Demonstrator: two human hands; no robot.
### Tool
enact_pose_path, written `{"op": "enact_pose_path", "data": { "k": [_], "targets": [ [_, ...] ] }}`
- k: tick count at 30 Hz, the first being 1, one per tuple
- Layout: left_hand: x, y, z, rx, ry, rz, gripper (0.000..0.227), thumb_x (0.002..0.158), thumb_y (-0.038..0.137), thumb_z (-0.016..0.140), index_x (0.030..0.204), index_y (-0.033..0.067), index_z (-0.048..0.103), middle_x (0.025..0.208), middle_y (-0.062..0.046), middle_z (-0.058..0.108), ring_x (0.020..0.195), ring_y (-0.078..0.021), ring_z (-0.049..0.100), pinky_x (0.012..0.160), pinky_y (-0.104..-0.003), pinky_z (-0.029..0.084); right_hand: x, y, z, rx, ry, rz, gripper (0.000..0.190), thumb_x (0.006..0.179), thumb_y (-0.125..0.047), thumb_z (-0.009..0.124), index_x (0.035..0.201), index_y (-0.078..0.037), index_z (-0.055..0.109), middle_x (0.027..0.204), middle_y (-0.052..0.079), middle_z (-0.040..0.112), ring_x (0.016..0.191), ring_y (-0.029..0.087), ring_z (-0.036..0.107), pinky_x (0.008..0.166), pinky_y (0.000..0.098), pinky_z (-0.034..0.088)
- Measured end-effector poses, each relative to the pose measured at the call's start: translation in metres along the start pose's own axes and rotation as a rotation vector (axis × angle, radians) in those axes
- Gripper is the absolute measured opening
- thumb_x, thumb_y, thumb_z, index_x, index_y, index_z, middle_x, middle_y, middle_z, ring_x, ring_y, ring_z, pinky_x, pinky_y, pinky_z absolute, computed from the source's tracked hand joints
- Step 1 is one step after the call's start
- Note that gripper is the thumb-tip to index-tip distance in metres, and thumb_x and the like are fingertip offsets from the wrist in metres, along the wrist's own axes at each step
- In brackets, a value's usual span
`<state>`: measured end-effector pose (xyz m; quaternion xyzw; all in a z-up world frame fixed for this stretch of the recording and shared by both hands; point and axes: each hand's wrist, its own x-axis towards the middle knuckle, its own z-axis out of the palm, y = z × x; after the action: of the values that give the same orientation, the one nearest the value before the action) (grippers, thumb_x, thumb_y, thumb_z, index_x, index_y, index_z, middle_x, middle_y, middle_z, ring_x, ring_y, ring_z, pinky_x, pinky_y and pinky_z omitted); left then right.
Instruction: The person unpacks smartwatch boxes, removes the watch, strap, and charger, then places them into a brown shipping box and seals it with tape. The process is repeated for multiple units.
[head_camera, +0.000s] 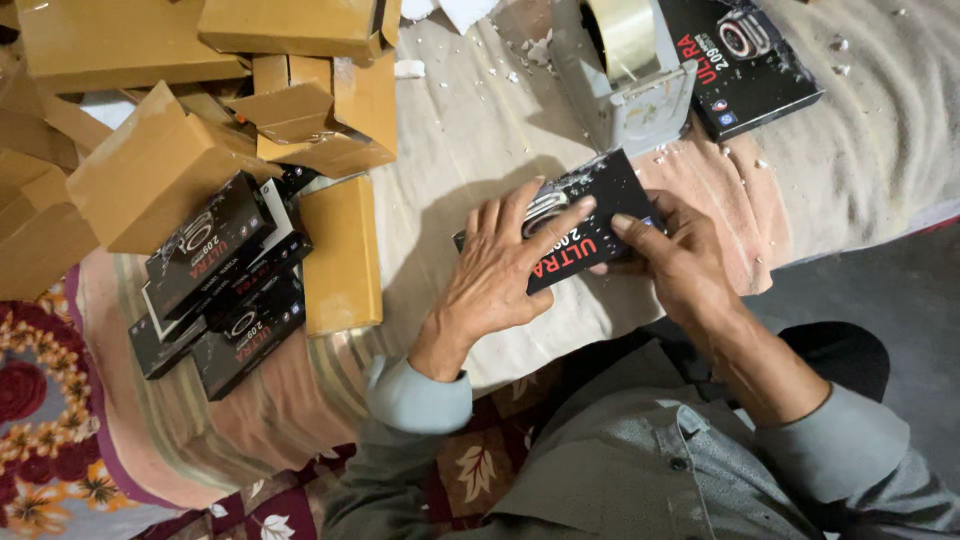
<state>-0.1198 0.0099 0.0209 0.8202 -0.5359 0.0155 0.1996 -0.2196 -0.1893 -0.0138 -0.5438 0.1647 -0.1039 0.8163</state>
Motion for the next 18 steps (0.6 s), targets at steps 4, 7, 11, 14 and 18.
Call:
{"op": "enact_pose_path", "data": {
  "k": [4,7,11,14,18],
  "targets": [
    [0.002,-0.002,0.003,0.062,-0.015,-0.099,0.113,0.059,0.021,0.088,0.157,0.036,0.034,0.148,-0.021,0.039,0.131,-0.0413,0.041,0.109,-0.054,0.031,0.012,0.006,0.008,0.097,0.003,0.065,0.031,0.099,-0.007,0.061,0.127,0.007,0.055,0.109,0.014,0.069,0.091,0.022,0.073,0.074,0.0356,0.066],
    [0.009,-0.02,0.004,0.116,0.01,-0.116,0.113,0.059,0.021,0.089,0.157,0.0372,0.035,0.144,-0.021,0.04,0.129,-0.0412,0.043,0.107,-0.054,0.032,0.027,0.005,0.011,0.101,-0.056,0.059,0.039,0.102,-0.009,0.06,0.137,0.006,0.05,0.116,0.015,0.067,0.094,0.022,0.073,0.076,0.0348,0.065],
    [0.019,-0.06,0.012,0.148,0.023,-0.228,0.111,0.059,0.02,0.089,0.155,0.0397,0.038,0.144,-0.018,0.043,0.126,-0.0407,0.045,0.105,-0.053,0.034,0.042,0.013,0.009,0.036,-0.109,0.045,0.05,0.102,-0.009,0.056,0.148,0.0,0.039,0.124,0.016,0.064,0.096,0.023,0.073,0.079,0.0335,0.065],
    [0.026,-0.082,0.025,0.079,0.096,-0.206,0.106,0.061,0.021,0.086,0.154,0.0419,0.04,0.145,-0.017,0.044,0.127,-0.0397,0.046,0.105,-0.053,0.036,0.043,0.023,0.003,-0.313,-0.108,-0.205,0.054,0.1,-0.005,0.055,0.15,0.001,0.035,0.131,0.016,0.06,0.097,0.023,0.072,0.076,0.0343,0.064],
    [0.027,-0.096,0.045,-0.02,0.133,-0.195,0.102,0.06,0.025,0.084,0.152,0.0439,0.043,0.149,-0.013,0.046,0.129,-0.0403,0.045,0.11,-0.051,0.037,0.036,0.035,0.006,-0.384,-0.049,-0.295,0.045,0.101,0.001,0.058,0.144,-0.002,0.049,0.132,0.019,0.058,0.095,0.021,0.07,0.071,0.0314,0.062]
  ]
}}
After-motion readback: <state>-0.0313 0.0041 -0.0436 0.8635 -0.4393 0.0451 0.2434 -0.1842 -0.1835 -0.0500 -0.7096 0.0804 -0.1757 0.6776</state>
